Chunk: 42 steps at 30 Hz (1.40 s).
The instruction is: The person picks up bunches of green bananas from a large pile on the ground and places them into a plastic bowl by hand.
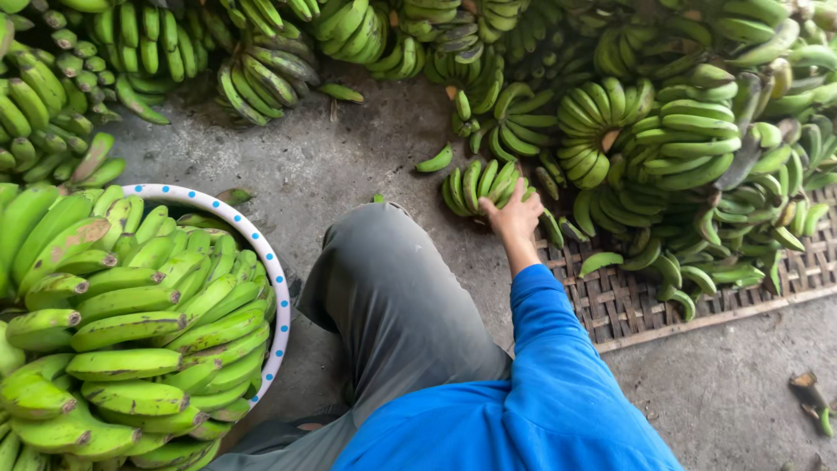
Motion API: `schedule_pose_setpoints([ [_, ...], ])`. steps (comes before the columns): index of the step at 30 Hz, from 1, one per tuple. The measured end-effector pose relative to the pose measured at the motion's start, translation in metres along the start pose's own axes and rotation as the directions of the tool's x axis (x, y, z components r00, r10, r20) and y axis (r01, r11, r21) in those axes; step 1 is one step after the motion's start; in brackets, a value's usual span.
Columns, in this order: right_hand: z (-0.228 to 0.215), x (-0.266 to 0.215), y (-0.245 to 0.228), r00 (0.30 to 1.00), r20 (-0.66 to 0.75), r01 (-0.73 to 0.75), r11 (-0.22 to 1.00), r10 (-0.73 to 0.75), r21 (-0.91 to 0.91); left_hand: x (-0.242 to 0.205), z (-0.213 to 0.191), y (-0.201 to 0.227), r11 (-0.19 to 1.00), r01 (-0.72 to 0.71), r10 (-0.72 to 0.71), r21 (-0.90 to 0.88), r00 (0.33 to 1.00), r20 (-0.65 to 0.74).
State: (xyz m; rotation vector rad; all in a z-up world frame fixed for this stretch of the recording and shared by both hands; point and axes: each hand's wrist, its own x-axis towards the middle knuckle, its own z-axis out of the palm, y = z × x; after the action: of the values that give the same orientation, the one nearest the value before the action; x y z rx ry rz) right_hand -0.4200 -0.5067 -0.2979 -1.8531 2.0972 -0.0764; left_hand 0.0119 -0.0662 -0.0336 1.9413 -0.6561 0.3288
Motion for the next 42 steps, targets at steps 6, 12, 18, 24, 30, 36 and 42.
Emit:
schedule_pose_setpoints([
  [6, 0.008, 0.044, -0.022, 0.861, 0.218, -0.461, 0.886, 0.460, -0.050, -0.027, -0.072, -0.033, 0.990, 0.089, -0.095, -0.113, 0.994, -0.049],
  [12, -0.010, 0.009, -0.011, 0.993, 0.049, -0.099, 0.978, 0.109, -0.186, -0.019, -0.094, -0.038, 0.966, 0.215, -0.207, 0.143, 0.976, -0.074],
  [18, -0.050, -0.021, -0.023, 0.902, -0.383, 0.158, 0.979, -0.197, -0.131, -0.001, -0.078, -0.010, 0.969, 0.248, -0.248, -0.007, 0.967, -0.056],
  [24, -0.155, -0.006, -0.088, 0.587, -0.586, 0.681, 0.732, -0.559, -0.017, 0.003, -0.066, -0.006, 0.966, 0.258, -0.258, -0.018, 0.961, -0.097],
  [30, -0.302, -0.128, -0.252, 0.069, -0.653, 0.995, 0.096, -0.754, -0.006, 0.003, -0.057, -0.013, 0.987, 0.156, -0.148, 0.044, 0.978, -0.144],
  [36, -0.345, -0.302, -0.374, -0.379, -0.494, 0.924, -0.345, -0.783, -0.162, 0.003, -0.063, -0.013, 0.935, 0.242, -0.261, -0.260, 0.965, -0.039],
  [42, -0.265, -0.418, -0.441, -0.483, -0.249, 0.851, -0.517, -0.839, 0.091, -0.007, -0.074, -0.016, 0.849, 0.236, -0.211, -0.473, 0.972, 0.106],
])
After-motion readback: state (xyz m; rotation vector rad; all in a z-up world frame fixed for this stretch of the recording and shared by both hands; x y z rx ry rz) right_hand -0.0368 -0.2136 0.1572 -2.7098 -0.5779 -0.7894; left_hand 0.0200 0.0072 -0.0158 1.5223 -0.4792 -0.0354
